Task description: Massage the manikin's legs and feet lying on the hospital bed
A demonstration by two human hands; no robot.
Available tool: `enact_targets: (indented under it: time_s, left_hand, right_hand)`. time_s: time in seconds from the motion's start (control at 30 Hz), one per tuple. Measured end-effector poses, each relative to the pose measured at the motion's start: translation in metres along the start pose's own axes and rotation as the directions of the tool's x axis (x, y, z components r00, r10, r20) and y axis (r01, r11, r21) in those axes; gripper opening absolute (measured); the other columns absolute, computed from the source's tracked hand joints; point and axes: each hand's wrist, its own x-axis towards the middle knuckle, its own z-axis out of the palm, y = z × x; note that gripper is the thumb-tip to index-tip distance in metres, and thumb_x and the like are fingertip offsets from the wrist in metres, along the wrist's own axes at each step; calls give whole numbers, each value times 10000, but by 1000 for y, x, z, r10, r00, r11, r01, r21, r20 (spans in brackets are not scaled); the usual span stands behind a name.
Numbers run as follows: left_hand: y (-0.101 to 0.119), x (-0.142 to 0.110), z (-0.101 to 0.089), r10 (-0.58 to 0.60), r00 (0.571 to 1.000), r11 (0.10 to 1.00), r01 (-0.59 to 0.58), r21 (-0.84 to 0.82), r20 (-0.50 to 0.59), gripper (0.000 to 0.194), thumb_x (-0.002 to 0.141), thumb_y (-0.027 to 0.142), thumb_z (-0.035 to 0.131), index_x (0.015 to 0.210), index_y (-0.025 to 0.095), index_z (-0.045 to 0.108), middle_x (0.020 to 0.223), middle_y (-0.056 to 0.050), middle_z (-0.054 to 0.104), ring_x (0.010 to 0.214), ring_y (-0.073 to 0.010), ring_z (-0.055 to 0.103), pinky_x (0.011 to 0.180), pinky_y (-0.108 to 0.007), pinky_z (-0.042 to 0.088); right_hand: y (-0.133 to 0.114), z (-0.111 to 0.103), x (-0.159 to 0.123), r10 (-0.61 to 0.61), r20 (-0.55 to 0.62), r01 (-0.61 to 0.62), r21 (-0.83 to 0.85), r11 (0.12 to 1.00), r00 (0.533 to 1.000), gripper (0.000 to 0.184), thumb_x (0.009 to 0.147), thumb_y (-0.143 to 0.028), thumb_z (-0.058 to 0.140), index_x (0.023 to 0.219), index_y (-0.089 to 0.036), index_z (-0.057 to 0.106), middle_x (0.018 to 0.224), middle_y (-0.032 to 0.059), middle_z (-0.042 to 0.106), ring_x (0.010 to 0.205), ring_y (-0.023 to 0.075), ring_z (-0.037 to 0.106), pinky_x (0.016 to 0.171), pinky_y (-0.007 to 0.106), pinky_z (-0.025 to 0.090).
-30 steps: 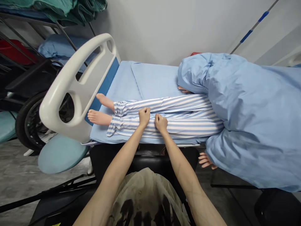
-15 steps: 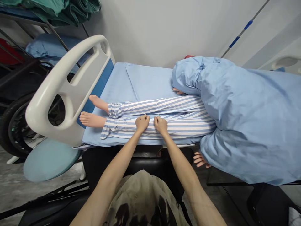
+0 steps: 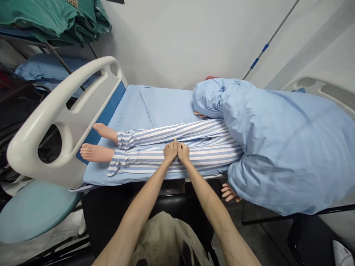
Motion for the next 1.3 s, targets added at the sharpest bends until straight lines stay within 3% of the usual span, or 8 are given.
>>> enact_targets:
  time_s: [0.13,0.33,0.57,0.8,0.87,1.0,1.1,1.3]
  left_hand:
    - [-2,1,-3,12,999,998,-15,68,46,511,1052,341,305,745,172,677,849,-125,711,824,-205,623,744,-291,379]
    - [-2,1,0,12,1000,998,-12,66,2,507,1038,356,349,625,193,594,722,-95,656,738,-196,584,672,-295,318]
    - [-2,2,-1,21,1000,999,-22,-37,-8,491,1014,333,371,547,210,460,596,-44,560,644,-164,519,652,-282,314]
    - [41,8,13,132,990,954,-138,-265,-39,511,1011,329,338,512,223,354,499,16,416,542,-124,414,625,-272,330]
    - [47,4,22,110,993,954,-116,-278,-36,508,1014,333,328,518,222,344,508,17,418,547,-120,410,618,-266,327]
    - [41,-7,37,29,1000,990,-29,-135,-2,471,989,324,393,535,207,440,552,-10,511,582,-128,432,609,-267,289]
    - [35,-10,40,37,999,999,-36,-24,16,441,983,314,406,580,192,539,618,-35,589,624,-140,459,617,-270,270]
    - [39,-9,42,40,997,995,-45,85,62,406,987,286,426,623,190,575,683,-44,631,659,-148,481,626,-275,240]
  right_hand:
    - [-12,-21,15,-62,101,59,34,998,993,398,971,-300,444,584,-223,397,564,-42,433,599,127,398,607,260,261]
    - [-11,-56,26,-197,-27,198,42,979,980,450,1010,-386,404,594,-227,335,550,-50,382,585,119,358,612,261,255]
    - [23,-35,3,-43,81,53,-124,991,996,402,967,-332,476,585,-235,398,552,-20,457,613,153,440,610,282,219]
    - [31,-36,12,-60,-59,69,157,985,996,413,975,-421,362,602,-244,364,568,-26,441,592,151,430,614,270,280]
    - [33,-34,12,-44,-98,64,214,975,994,407,967,-439,346,609,-247,373,574,-22,454,598,155,441,613,269,299]
    - [36,-30,10,1,-128,33,271,962,992,405,956,-472,349,618,-251,380,584,-18,474,597,158,449,604,268,326]
    - [34,-33,12,-4,-89,27,257,966,996,395,958,-448,356,619,-248,391,590,-15,484,599,157,458,599,266,325]
    - [14,-73,27,-148,-11,148,39,988,989,414,984,-420,405,613,-237,398,565,-23,464,574,143,407,604,277,267]
